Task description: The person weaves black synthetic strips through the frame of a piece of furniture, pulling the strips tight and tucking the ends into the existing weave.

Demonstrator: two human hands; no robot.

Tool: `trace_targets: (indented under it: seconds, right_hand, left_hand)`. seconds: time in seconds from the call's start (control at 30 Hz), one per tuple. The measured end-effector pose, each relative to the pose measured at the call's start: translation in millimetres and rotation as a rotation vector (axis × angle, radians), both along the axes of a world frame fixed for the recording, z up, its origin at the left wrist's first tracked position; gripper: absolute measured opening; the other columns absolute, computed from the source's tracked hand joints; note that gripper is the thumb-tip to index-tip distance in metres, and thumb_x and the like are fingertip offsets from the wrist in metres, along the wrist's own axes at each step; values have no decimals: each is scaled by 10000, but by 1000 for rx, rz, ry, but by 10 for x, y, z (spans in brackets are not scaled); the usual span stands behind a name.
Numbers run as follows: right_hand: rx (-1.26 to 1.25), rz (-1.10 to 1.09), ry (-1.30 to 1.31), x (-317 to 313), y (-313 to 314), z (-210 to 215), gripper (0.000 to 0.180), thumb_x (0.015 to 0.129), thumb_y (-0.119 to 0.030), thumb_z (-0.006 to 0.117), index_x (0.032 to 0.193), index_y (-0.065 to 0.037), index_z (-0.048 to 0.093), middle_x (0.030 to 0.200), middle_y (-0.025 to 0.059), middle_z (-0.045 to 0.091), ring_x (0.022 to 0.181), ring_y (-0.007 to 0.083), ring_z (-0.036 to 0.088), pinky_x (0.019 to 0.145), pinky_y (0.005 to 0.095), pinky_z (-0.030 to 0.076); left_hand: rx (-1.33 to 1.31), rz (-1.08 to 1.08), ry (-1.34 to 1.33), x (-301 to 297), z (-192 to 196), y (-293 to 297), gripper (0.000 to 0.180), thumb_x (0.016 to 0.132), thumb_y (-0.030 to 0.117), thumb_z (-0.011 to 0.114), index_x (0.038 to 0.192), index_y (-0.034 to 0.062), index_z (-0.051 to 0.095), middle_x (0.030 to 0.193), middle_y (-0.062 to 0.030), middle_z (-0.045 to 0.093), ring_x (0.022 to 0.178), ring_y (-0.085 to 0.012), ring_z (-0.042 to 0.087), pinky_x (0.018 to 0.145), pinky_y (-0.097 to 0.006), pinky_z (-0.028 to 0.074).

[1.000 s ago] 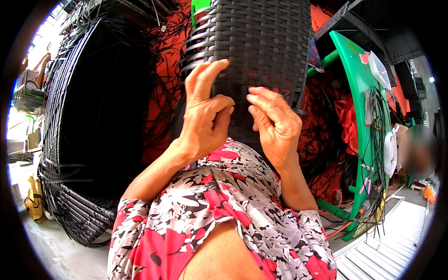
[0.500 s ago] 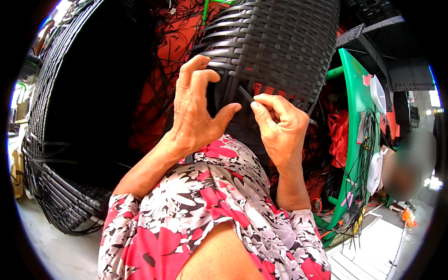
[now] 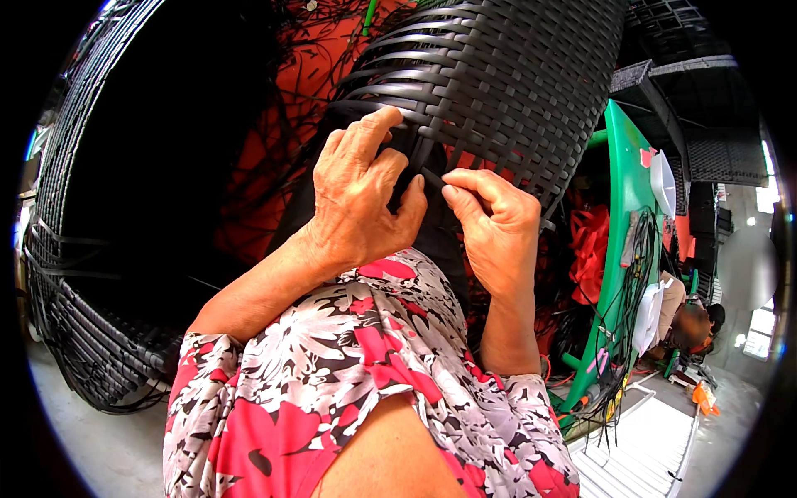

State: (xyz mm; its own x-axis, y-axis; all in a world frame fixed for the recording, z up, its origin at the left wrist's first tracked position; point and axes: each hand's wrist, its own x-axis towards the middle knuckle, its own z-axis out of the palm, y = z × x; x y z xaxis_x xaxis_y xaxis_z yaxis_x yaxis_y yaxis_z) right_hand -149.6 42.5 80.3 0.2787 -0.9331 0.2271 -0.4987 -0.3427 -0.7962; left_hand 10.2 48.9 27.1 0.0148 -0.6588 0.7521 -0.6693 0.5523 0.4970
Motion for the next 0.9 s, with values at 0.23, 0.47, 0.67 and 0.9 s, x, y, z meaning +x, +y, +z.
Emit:
trace_targets:
  seconds: [0.23, 0.47, 0.67, 0.9]
  right_hand:
    - [-264, 79, 41, 92, -109, -125, 45, 804, -52, 612, 767, -41, 589, 703, 130, 544, 648, 307, 556, 580, 387, 456]
    - [-505, -63, 106, 81, -12, 27, 255, 769, -59, 697, 1011, -24, 625, 1076, 129, 606, 757, 266, 634, 629, 326, 528]
    - [-579, -152, 89, -357, 101, 222, 178, 762, 3, 683, 936, 1, 643, 995, 155, 639, 849, 283, 648, 710, 345, 541]
    - [-480, -174, 160, -518, 392, 30, 141, 773, 28, 679, 908, 18, 639, 861, 151, 657, 738, 269, 654, 654, 314, 528]
  left_hand:
    - [151, -98, 316, 72, -58, -104, 205, 696, 69, 732, 719, 19, 535, 912, -136, 519, 806, -268, 536, 711, -340, 439]
    - [-74, 170, 428, 520, 564, -452, 219, 823, -21, 581, 643, 30, 467, 727, -70, 501, 682, -132, 482, 572, -266, 385]
    - [-460, 1559, 15, 4030, -159, -592, 181, 811, 127, 577, 906, -26, 556, 790, -136, 589, 657, -246, 546, 627, -362, 445]
    - [135, -197, 469, 1123, 691, -445, 77, 810, 19, 645, 874, -8, 679, 842, -48, 655, 776, -128, 597, 691, -258, 472]
